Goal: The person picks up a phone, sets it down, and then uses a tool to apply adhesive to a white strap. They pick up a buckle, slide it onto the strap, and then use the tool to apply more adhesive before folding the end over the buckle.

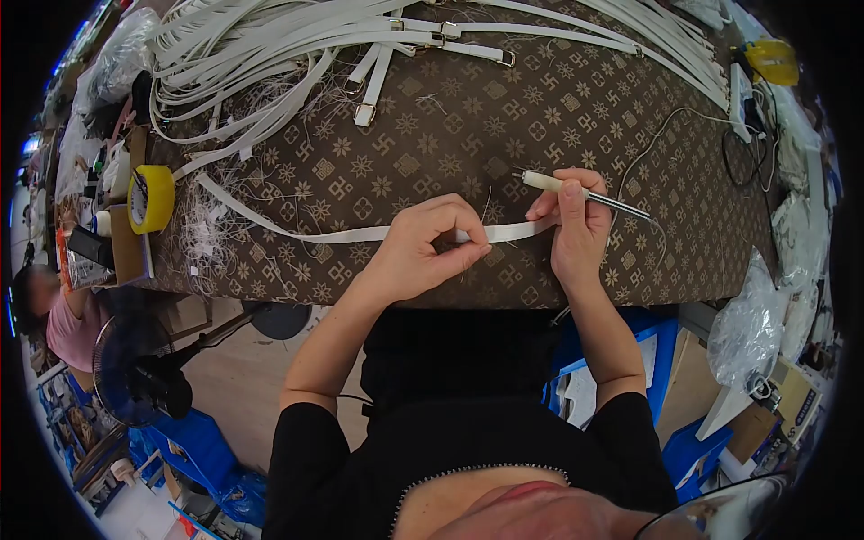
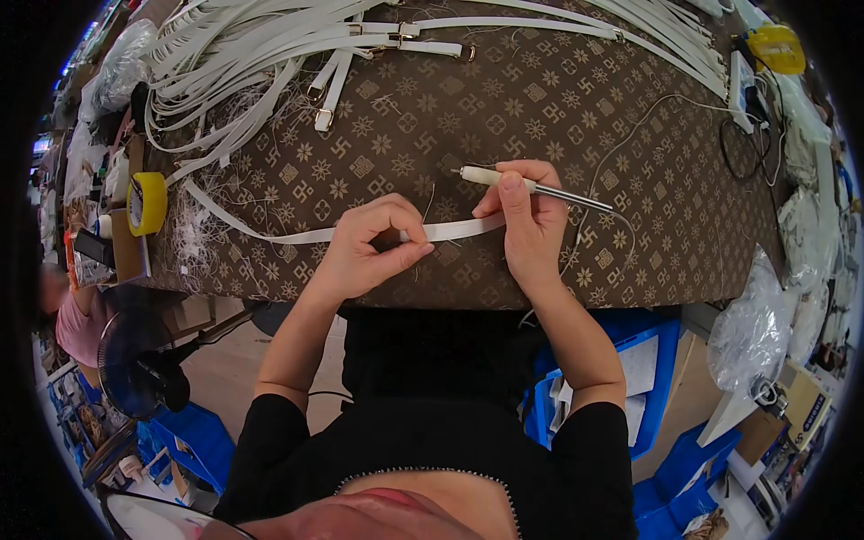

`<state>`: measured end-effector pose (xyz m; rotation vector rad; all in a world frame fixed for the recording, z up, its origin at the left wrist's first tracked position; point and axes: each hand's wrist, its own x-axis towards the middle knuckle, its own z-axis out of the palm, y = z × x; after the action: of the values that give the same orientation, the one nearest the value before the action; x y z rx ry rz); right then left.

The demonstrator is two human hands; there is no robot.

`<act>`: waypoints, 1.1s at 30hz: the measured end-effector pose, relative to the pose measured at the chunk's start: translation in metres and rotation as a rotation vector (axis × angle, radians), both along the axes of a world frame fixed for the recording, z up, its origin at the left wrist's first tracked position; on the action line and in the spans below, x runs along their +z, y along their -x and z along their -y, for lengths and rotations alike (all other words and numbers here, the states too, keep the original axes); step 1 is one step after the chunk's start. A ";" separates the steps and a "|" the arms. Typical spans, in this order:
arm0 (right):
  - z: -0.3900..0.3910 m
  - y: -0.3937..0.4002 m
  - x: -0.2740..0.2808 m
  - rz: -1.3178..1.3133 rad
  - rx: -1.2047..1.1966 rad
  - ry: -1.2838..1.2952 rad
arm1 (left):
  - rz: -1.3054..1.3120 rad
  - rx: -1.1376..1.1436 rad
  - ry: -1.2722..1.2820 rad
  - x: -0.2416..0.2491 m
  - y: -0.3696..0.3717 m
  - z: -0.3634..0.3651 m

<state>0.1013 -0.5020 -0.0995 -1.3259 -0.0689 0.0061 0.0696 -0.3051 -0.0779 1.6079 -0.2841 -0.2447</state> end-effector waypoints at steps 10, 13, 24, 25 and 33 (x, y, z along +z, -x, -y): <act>0.004 0.001 -0.001 -0.036 0.007 0.017 | 0.309 0.149 -0.232 -0.013 0.001 -0.002; 0.008 0.002 -0.004 0.014 0.040 0.042 | 0.596 0.220 -0.771 -0.001 0.007 -0.007; 0.008 0.005 -0.001 -0.017 0.093 0.067 | 0.296 0.285 -0.711 0.000 0.013 0.008; 0.009 0.005 -0.001 -0.018 0.091 0.065 | 0.263 0.244 -0.728 0.001 0.010 0.008; 0.010 0.004 0.000 -0.005 0.150 0.137 | 0.186 0.030 -0.806 0.010 -0.007 0.000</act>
<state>0.0968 -0.5118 -0.0990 -1.4550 -0.1653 0.1435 0.0763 -0.3046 -0.0679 2.4378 -0.3244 -0.1953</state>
